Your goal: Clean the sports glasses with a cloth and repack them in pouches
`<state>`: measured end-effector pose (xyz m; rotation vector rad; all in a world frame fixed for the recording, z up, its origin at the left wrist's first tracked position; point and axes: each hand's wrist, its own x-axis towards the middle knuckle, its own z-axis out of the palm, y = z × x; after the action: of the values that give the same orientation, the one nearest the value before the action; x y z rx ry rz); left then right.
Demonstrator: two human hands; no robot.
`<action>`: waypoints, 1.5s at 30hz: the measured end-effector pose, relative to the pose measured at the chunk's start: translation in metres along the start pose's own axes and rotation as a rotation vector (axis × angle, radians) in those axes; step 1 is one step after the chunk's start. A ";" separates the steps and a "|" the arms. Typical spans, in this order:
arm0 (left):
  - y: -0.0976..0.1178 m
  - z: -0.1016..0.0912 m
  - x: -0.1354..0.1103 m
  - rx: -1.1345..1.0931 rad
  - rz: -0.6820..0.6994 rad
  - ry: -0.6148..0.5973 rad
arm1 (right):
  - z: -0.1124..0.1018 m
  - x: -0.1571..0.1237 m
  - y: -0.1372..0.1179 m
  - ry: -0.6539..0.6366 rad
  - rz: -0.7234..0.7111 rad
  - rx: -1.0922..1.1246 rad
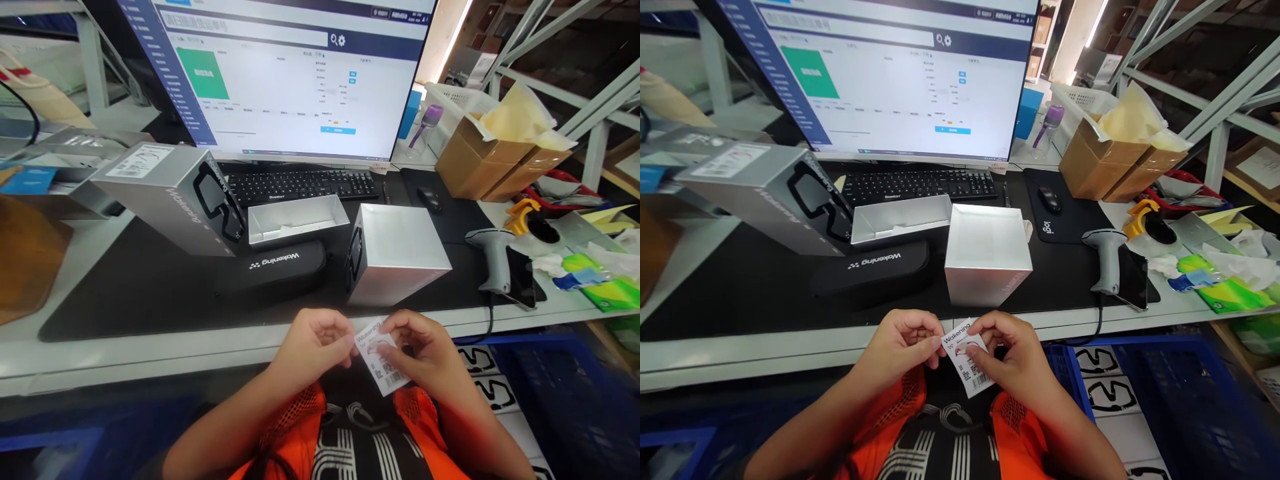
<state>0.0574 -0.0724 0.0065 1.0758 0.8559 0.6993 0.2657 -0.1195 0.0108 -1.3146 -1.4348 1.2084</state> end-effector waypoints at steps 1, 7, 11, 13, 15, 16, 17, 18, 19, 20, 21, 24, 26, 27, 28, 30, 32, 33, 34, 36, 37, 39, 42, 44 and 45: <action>0.000 0.000 0.000 0.000 -0.005 -0.013 | -0.001 0.000 0.001 -0.005 0.000 -0.004; 0.001 -0.002 0.001 0.025 -0.038 -0.076 | -0.004 0.002 0.002 -0.029 0.017 0.023; 0.002 -0.001 0.002 0.053 -0.055 -0.173 | -0.006 0.001 0.002 -0.062 -0.070 -0.034; 0.002 0.000 0.003 0.060 -0.071 -0.190 | -0.009 0.000 0.003 0.011 -0.260 -0.176; 0.001 0.003 0.006 0.055 -0.093 -0.206 | -0.014 0.000 0.003 0.072 -0.482 -0.358; 0.000 0.004 0.007 0.048 -0.101 -0.212 | -0.017 0.000 0.003 0.065 -0.576 -0.430; 0.000 0.005 0.008 0.041 -0.104 -0.219 | -0.019 0.000 0.003 0.032 -0.646 -0.478; -0.001 0.006 0.009 0.035 -0.104 -0.227 | -0.021 0.000 0.002 -0.014 -0.690 -0.500; -0.002 0.007 0.010 0.028 -0.099 -0.232 | -0.022 0.001 0.002 -0.062 -0.708 -0.503; -0.002 0.008 0.010 0.023 -0.096 -0.236 | -0.023 0.001 0.002 -0.095 -0.709 -0.494; -0.003 0.009 0.011 0.018 -0.093 -0.241 | -0.024 0.002 0.003 -0.112 -0.702 -0.483; -0.003 0.010 0.012 0.023 -0.102 -0.271 | -0.023 0.002 0.006 -0.110 -0.692 -0.485; -0.004 0.010 0.012 0.046 -0.115 -0.284 | -0.022 0.001 0.009 -0.066 -0.749 -0.537; -0.004 0.010 0.013 0.062 -0.117 -0.285 | -0.022 0.001 0.011 -0.050 -0.788 -0.568; -0.004 0.010 0.013 0.082 -0.117 -0.282 | -0.021 0.000 0.013 -0.044 -0.826 -0.591; -0.005 0.010 0.013 0.127 -0.107 -0.271 | -0.021 -0.001 0.015 -0.051 -0.880 -0.609; -0.006 0.010 0.014 0.164 -0.100 -0.255 | -0.020 -0.002 0.017 -0.067 -0.888 -0.604; -0.007 0.009 0.014 0.176 -0.100 -0.252 | -0.020 -0.002 0.018 -0.068 -0.884 -0.600; -0.008 0.008 0.015 0.184 -0.098 -0.252 | -0.019 -0.002 0.019 -0.072 -0.876 -0.595; -0.012 0.005 0.017 0.195 -0.079 -0.259 | -0.018 -0.002 0.020 -0.088 -0.856 -0.579; -0.014 0.004 0.019 0.201 -0.059 -0.266 | -0.017 -0.001 0.020 -0.089 -0.850 -0.566; -0.018 0.001 0.021 0.213 -0.006 -0.279 | -0.015 0.001 0.020 -0.073 -0.846 -0.539; -0.021 0.000 0.024 0.228 0.062 -0.272 | -0.012 0.004 0.018 -0.032 -0.849 -0.494; -0.021 0.001 0.024 0.243 0.095 -0.261 | -0.010 0.006 0.017 -0.024 -0.853 -0.472; -0.020 0.001 0.023 0.248 0.107 -0.260 | -0.009 0.006 0.017 -0.022 -0.851 -0.464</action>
<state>0.0718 -0.0604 -0.0177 1.4100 0.6753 0.5353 0.2773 -0.1128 -0.0038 -0.7858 -2.0624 0.3342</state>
